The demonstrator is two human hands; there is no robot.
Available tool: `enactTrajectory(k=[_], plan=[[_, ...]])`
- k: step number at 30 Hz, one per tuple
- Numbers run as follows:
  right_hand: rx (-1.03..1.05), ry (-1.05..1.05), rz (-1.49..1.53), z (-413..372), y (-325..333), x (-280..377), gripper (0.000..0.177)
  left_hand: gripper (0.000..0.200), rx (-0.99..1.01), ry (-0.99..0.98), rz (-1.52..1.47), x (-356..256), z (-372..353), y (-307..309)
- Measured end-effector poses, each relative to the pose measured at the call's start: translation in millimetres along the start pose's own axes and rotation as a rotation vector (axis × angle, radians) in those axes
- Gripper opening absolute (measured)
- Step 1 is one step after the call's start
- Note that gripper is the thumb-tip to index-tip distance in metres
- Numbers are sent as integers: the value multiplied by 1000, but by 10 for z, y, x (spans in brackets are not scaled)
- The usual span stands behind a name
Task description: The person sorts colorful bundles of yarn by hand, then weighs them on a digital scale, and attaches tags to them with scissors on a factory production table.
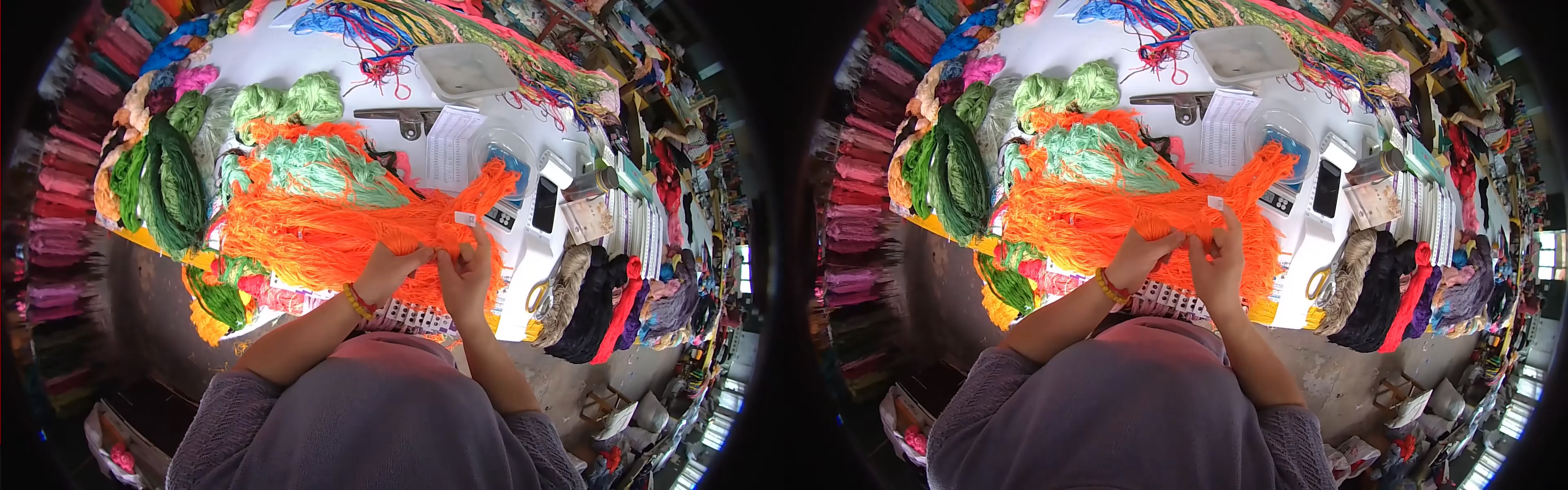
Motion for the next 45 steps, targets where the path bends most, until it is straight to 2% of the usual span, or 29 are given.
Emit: enactTrajectory(k=[1, 3, 4, 5, 6, 7, 8, 9, 10, 12, 14, 16, 17, 21, 23, 25, 27, 29, 30, 31, 33, 34, 35, 36, 37, 38, 39, 42, 45], plan=[[-3, 0, -1, 6, 7, -21, 54, 13, -9, 27, -36, 6, 5, -1], [-166, -407, 519, 78, -3, 65, 49, 12, 8, 21, -124, 153, 93, 50], [-169, -406, 518, 114, 25, 83, 49, 11, 23, 16, -214, 227, 132, 77], [-170, -524, 659, 149, 73, 69, 45, 11, 26, 16, -213, 183, 131, 70], [-170, -643, 799, 189, 128, 47, 42, 11, 22, 71, -393, 100, 133, 58], [-171, -642, 799, 255, 216, 24, 42, 11, 16, 128, -573, 24, 149, 56], [-123, -622, 929, 339, 322, 1, 38, 11, 17, 129, -572, -46, 187, 90], [-75, -599, 1059, 428, 427, 8, 34, 12, -2, 63, -652, -140, 244, 169], [-101, -544, 1025, 529, 582, 50, 31, 13, -19, -1, -732, -229, 320, 273], [-117, -433, 943, 765, 1021, 208, 30, 14, 217, -177, -822, -359, 546, 678], [-185, -332, 768, 972, 1566, 321, 33, 14, -20, -238, -583, -837, 403, 1004], [-343, -242, 461, 1119, 2034, 547, 39, 19, -3, -295, -472, -1113, 459, 1592], [-422, -195, 282, 1177, 2250, 643, 42, 10, -146, -352, -445, -1217, 465, 1847], [-579, -109, -238, 1396, 3361, 549, 51, 15, -491, -333, -248, -1665, 432, 2848], [-619, 11, -447, 1490, 4137, 241, 52, 14, -582, -394, -138, -1832, 453, 3637], [-623, 92, -588, 1553, 5079, -145, 52, 17, -899, -463, 32, -2065, 325, 4219], [-746, 137, -773, 1415, 5309, -107, 53, 17, -1236, -416, 188, -2256, 113, 4628], [-741, 116, -728, 1341, 5287, -68, 53, 20, -1345, -533, 437, -2411, 41, 5409], [-735, 96, -684, 1324, 5203, -16, 53, 18, -1337, -431, 510, -2480, -3, 5438], [-734, 98, -683, 1322, 5094, 47, 53, 18, -1339, -432, 509, -2442, 29, 5441], [-545, -61, -506, 1302, 4465, 295, 50, 18, -896, -414, 239, -2278, 173, 4653], [-546, 29, -503, 1280, 4078, 470, 46, 18, -855, -414, 148, -2132, 198, 3803], [-545, 29, -502, 1273, 3782, 665, 46, 20, -587, -455, 277, -1907, 239, 3519], [-551, 75, -491, 1278, 3535, 899, 46, 16, -563, -273, 149, -1781, 223, 2705], [-558, 122, -479, 1317, 3382, 1108, 46, 14, -445, -268, 242, -1571, 290, 2391], [-622, 143, -482, 1384, 3303, 1273, 46, 26, -289, -195, 300, -1455, 221, 1933], [-624, 180, -509, 1480, 3345, 1398, 44, 25, -252, -79, 272, -1296, 172, 1534], [-494, 331, -802, 1804, 3691, 1750, 39, 20, -50, -18, 240, -728, 163, 873], [-610, 453, -512, 1817, 2893, 2433, 33, 22, 110, -133, 235, -441, 53, 437]])
Point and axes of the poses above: each hand's wrist, its own z-axis towards the middle knuckle, its own y-axis out of the back of the hand, x = y × z, the point moved 2 cm from there along z, towards the middle knuckle, and after that the axes turned 8 degrees about -x, right-handed, at the moved point
